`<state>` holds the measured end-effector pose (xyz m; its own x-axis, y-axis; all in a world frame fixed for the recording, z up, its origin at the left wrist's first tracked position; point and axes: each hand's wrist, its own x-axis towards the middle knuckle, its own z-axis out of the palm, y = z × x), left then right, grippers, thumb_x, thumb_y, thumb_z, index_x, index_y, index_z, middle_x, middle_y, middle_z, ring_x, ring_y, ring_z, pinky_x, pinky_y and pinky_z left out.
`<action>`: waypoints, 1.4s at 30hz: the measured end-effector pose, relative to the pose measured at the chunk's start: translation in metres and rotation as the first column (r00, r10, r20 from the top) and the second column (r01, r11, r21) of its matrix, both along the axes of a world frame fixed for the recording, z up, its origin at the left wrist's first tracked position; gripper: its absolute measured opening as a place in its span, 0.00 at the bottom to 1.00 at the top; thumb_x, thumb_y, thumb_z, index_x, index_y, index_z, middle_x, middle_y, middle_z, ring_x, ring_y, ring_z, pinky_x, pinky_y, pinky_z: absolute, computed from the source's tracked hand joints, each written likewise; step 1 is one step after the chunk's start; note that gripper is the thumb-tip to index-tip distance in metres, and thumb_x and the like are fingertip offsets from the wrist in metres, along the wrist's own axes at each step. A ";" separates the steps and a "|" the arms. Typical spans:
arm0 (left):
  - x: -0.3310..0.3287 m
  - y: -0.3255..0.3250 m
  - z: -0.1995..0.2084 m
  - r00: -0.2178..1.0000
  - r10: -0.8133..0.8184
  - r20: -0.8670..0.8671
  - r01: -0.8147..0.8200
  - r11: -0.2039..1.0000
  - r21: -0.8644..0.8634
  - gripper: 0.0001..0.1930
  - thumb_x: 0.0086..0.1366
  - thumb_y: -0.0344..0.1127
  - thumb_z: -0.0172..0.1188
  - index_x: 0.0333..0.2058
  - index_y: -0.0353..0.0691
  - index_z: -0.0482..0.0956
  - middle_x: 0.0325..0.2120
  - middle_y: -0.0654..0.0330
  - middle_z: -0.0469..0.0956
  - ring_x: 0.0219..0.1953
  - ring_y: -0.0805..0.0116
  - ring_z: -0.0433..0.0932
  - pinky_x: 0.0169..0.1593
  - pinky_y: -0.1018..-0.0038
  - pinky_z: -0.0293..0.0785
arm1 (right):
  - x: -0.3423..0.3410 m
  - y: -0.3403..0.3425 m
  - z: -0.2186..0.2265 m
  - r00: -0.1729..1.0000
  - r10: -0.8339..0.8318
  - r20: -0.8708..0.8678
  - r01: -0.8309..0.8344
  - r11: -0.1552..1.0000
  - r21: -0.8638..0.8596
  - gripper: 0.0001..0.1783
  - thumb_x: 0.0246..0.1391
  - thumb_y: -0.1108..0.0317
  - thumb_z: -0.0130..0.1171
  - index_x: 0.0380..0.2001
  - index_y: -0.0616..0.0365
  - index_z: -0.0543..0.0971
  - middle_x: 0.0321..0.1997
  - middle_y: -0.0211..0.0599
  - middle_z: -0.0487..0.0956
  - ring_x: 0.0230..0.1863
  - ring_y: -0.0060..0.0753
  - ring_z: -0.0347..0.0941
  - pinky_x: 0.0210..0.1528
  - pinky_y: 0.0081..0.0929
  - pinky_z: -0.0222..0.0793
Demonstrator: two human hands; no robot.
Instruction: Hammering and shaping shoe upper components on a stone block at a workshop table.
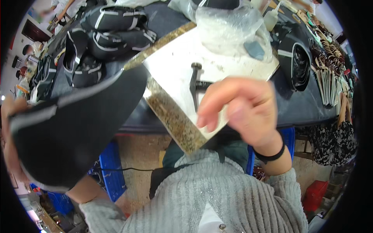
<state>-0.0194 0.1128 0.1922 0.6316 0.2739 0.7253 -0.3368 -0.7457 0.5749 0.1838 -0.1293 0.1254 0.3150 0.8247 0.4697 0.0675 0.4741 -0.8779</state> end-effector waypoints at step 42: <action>0.023 -0.096 -0.194 0.889 -0.212 -0.406 0.206 0.977 -0.058 0.21 0.43 0.36 0.75 0.37 0.38 0.81 0.34 0.59 0.72 0.37 0.61 0.70 0.39 0.69 0.69 | 0.008 -0.019 -0.094 0.615 0.213 0.759 0.099 0.934 -0.342 0.14 0.43 0.65 0.67 0.37 0.47 0.81 0.41 0.28 0.72 0.54 0.41 0.64 0.59 0.50 0.56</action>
